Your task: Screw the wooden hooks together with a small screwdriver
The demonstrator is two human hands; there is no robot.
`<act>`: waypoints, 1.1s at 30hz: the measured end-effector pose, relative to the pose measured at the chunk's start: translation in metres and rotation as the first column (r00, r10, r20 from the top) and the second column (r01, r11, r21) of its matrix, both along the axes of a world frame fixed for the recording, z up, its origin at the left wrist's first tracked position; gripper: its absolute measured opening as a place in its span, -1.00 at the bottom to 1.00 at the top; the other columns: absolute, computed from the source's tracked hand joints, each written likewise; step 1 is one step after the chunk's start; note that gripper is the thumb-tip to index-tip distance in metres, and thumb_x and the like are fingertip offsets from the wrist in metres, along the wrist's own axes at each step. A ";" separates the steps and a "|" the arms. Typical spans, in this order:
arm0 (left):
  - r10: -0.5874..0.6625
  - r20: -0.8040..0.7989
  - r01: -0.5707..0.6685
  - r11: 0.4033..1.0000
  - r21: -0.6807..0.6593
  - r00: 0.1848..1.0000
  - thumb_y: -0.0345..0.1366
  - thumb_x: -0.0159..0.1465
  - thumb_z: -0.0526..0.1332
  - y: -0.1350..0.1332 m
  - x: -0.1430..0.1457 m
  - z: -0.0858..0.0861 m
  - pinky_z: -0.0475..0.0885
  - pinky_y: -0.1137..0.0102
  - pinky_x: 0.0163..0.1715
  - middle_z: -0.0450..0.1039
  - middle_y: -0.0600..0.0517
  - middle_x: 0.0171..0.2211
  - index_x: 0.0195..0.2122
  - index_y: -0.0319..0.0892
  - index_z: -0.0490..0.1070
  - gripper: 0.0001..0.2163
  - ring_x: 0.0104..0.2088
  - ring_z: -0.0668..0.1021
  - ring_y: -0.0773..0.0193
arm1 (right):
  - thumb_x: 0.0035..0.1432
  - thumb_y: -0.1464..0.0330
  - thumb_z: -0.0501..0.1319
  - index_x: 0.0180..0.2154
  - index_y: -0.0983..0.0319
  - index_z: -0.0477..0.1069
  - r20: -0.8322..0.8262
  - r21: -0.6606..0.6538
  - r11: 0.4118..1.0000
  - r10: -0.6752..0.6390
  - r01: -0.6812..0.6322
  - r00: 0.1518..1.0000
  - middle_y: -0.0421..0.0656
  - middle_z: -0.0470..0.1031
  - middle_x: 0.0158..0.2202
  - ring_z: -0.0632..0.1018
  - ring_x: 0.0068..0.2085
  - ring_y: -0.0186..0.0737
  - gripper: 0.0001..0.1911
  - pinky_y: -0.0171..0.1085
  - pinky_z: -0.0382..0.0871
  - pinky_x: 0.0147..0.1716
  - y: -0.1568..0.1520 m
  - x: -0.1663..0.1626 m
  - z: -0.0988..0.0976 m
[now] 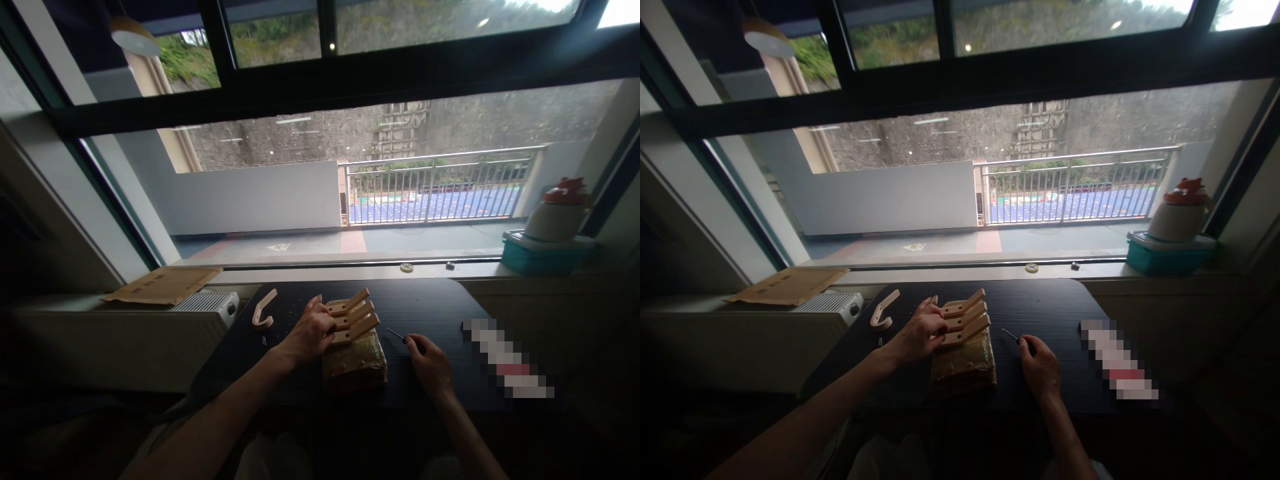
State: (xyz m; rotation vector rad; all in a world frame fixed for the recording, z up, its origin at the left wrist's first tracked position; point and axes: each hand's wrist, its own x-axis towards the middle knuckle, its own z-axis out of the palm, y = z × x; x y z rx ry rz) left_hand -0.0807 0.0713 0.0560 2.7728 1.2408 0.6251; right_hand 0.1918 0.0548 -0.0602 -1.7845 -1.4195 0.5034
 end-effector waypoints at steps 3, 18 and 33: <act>0.020 -0.006 -0.019 0.999 0.025 1.000 -0.41 0.11 0.16 -0.002 -0.002 -0.004 -0.07 0.01 0.16 0.46 0.00 -0.29 -0.35 -0.09 0.51 -0.84 -0.08 0.40 0.16 | 0.11 0.13 -0.03 -0.19 0.20 0.44 0.001 -0.002 1.000 0.001 -0.001 1.000 -0.10 0.52 -0.20 0.49 -0.18 -0.09 -0.59 -0.21 0.29 -0.20 0.000 0.000 0.000; 0.072 0.075 -0.077 0.995 0.059 0.995 -0.44 0.08 0.20 -0.004 0.000 -0.016 0.01 -0.02 0.13 0.44 0.01 -0.34 -0.45 -0.15 0.47 -0.92 -0.11 0.42 0.18 | 0.03 0.09 0.03 -0.20 0.27 0.46 -0.210 0.037 0.999 -0.014 0.022 0.978 -0.07 0.54 -0.31 0.51 -0.29 -0.09 -0.54 -0.21 0.34 -0.32 0.003 0.010 0.004; 0.033 0.203 -0.052 0.995 0.088 0.979 -0.51 0.02 0.16 -0.002 0.000 -0.024 0.10 -0.01 0.11 0.40 0.06 -0.36 -0.10 -0.14 0.22 -0.61 -0.21 0.47 0.18 | 0.10 0.33 0.09 -0.25 0.16 0.52 0.383 -0.010 0.760 0.603 -0.650 0.700 -0.15 0.55 -0.30 0.50 -0.32 -0.23 -0.74 -0.32 0.26 -0.34 -0.027 -0.067 0.161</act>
